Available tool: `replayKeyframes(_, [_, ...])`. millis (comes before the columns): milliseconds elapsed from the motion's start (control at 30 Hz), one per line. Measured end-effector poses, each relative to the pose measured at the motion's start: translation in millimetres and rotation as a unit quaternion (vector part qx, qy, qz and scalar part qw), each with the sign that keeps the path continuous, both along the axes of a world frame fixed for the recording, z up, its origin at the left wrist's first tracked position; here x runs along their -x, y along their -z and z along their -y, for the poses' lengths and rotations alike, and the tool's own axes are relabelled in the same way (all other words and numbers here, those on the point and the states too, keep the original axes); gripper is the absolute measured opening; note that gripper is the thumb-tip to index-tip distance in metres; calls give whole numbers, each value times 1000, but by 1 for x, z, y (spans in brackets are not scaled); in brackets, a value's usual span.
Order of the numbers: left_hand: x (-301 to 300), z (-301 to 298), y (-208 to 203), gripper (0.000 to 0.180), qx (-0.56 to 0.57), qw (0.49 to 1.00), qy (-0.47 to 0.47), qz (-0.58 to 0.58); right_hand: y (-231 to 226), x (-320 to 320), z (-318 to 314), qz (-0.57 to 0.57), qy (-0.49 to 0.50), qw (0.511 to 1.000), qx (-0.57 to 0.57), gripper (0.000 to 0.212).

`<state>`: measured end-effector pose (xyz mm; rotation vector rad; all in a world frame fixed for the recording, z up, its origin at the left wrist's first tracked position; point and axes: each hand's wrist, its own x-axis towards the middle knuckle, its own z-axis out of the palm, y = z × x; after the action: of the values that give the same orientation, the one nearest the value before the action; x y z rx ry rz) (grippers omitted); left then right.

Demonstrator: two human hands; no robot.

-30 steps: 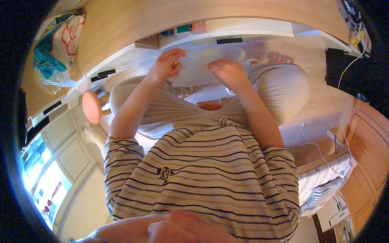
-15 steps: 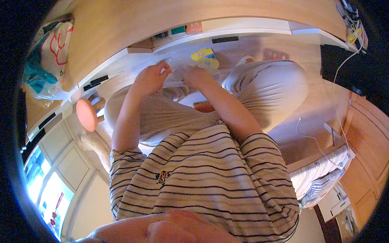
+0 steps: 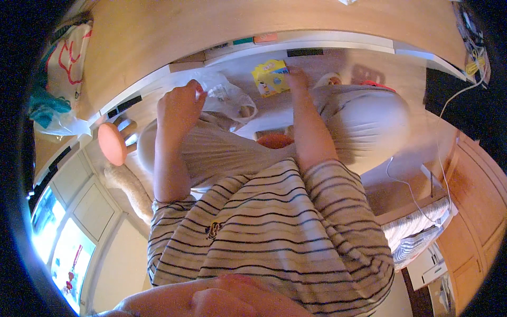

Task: Organizing various medicine boxes, thermometers, and medical supplies into containers on a desk.

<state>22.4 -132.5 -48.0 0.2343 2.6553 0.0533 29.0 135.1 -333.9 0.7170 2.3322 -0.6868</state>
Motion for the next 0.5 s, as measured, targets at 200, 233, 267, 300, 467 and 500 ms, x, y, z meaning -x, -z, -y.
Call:
replayKeyframes(200, [9, 5, 5, 15, 3, 999, -33, 28, 39, -37, 44, 12, 6, 999, -29, 47])
replayKeyframes(233, [11, 5, 3, 15, 6, 999, -36, 30, 45, -41, 46, 11, 13, 1000, -23, 48])
replayKeyframes(267, [13, 4, 0, 15, 2, 998, -38, 42, 54, -44, 46, 16, 11, 1000, -23, 48])
replayKeyframes(300, [15, 2, -1, 16, -2, 998, -41, 52, 63, -45, 43, -1, 60, 998, -11, 58])
replayKeyframes(467, [25, 0, 1, 17, 16, 996, -51, 73, 94, -50, 31, -32, 115, 993, 18, 59])
replayKeyframes(500, [26, 0, 3, 20, 25, 995, -51, 85, 97, -53, 29, -28, 175, 982, 59, 59])
